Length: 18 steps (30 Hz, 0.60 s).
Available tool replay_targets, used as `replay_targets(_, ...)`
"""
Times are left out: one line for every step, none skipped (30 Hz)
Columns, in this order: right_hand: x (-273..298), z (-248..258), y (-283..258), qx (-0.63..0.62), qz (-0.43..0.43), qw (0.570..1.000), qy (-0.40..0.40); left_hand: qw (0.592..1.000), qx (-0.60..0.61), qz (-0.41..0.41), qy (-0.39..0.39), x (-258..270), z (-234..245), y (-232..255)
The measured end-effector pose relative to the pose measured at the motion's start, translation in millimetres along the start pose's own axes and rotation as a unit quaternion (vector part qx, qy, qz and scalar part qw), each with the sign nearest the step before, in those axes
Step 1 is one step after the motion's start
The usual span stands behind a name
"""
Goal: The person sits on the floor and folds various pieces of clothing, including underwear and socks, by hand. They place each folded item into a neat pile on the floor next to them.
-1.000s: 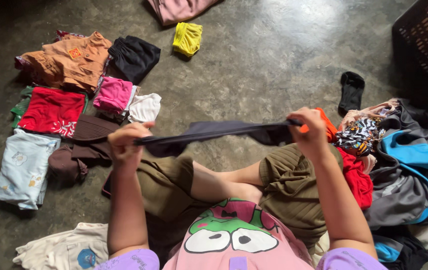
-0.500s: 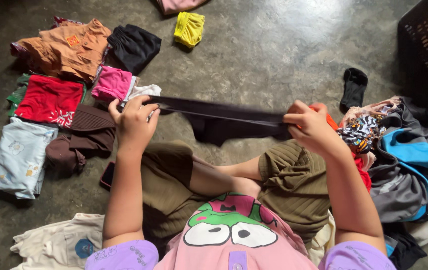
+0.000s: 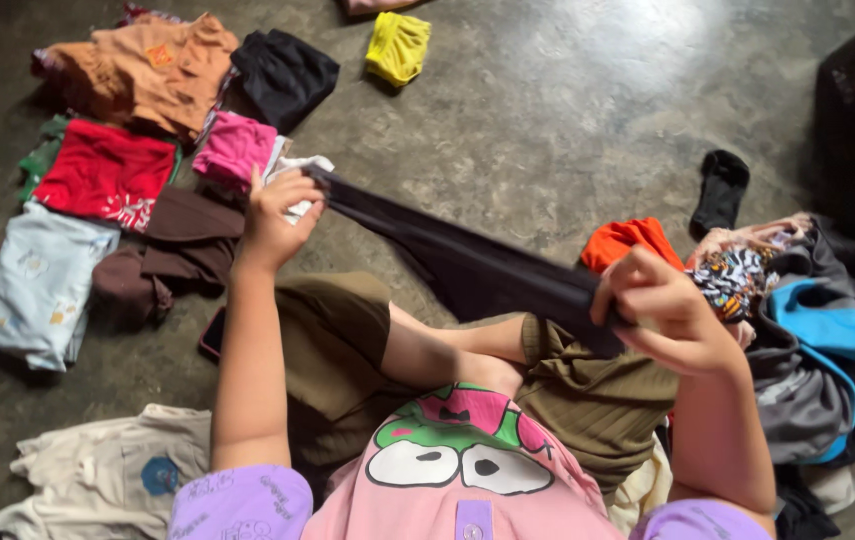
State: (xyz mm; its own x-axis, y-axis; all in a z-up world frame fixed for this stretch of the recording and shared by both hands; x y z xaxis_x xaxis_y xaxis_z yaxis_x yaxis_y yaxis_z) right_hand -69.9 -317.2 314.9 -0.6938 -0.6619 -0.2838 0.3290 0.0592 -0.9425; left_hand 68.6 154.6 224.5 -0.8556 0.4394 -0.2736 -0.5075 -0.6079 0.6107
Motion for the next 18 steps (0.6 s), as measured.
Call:
replay_targets(1, 2, 5, 0.091, -0.097, 0.991, 0.011, 1.000, 0.001, 0.002, 0.011, 0, 4, 0)
replay_targets(-1, 4, 3, 0.070, -0.086, 0.993, 0.026, 1.000, 0.002, 0.003, 0.022, -1, 9, 1)
replay_targets(-3, 7, 2, 0.049, -0.075, 0.995, 0.041, 0.999, 0.004, 0.003, 0.034, 1, 13, 4)
replay_targets(-5, 9, 1, 0.029, -0.063, 0.996, 0.057, 0.999, 0.000, -0.001, 0.035, 1, 16, 7)
replay_targets(-6, 8, 3, 0.137, -0.114, 0.983, 0.032, 0.999, -0.003, -0.006, 0.036, 1, 18, 12)
replay_targets(-5, 7, 4, 0.245, -0.162, 0.956, 0.009, 0.999, -0.007, -0.011, 0.036, 1, 20, 16)
replay_targets(-5, 6, 6, 0.349, -0.207, 0.914, -0.014, 0.999, 0.005, -0.013, 0.040, 0, 21, 21)
replay_targets(-6, 6, 4, 0.378, -0.198, 0.904, 0.001, 0.999, 0.017, -0.015, 0.042, 3, 22, 27)
replay_targets(-7, 7, 2, 0.407, -0.188, 0.894, 0.017, 0.998, 0.029, -0.016, 0.044, 6, 24, 32)
replay_targets(-7, 5, 0, 0.435, -0.179, 0.882, 0.034, 0.998, 0.040, -0.018, 0.047, 9, 29, 38)
replay_targets(-7, 5, -4, 0.424, -0.151, 0.892, 0.039, 0.997, 0.052, -0.019, 0.051, 12, 35, 45)
replay_targets(-6, 9, -12, 0.416, -0.123, 0.900, 0.044, 0.996, 0.065, -0.023, 0.055, 13, 41, 52)
replay_targets(-6, 12, -18, 0.406, -0.094, 0.907, 0.050, 0.989, 0.127, -0.048, 0.061, 15, 48, 62)
replay_targets(-5, 16, -28, 0.390, -0.041, 0.918, 0.064, 0.977, 0.189, -0.075, 0.068, 18, 55, 73)
replay_targets(-1, 21, -39, 0.372, 0.012, 0.925, 0.078, 0.960, 0.250, -0.101, 0.074, 20, 63, 84)
replay_targets(5, 24, -48, 0.351, 0.064, 0.930, 0.092, 0.959, 0.250, -0.114, 0.069, 22, 70, 95)
replay_targets(9, 30, -46, 0.324, 0.040, 0.939, 0.107, 0.958, 0.249, -0.126, 0.064, 24, 76, 104)
replay_targets(14, 36, -42, 0.295, 0.015, 0.948, 0.122, 0.957, 0.249, -0.139, 0.059, 24, 79, 113)
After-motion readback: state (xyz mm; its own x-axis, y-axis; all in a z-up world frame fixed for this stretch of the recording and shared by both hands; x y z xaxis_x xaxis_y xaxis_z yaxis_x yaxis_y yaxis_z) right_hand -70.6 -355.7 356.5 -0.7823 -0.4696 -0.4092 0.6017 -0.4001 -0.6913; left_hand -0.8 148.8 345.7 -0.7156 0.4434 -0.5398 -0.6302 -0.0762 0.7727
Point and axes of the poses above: each hand's wrist, its own x-axis away from the middle knuckle, its own z-axis out of the back of the hand, y = z × x, the point moved 6 cm from there along -x, towards the middle knuckle, and after that the axes turned 13 degrees about -y, right-handed, at the moved point
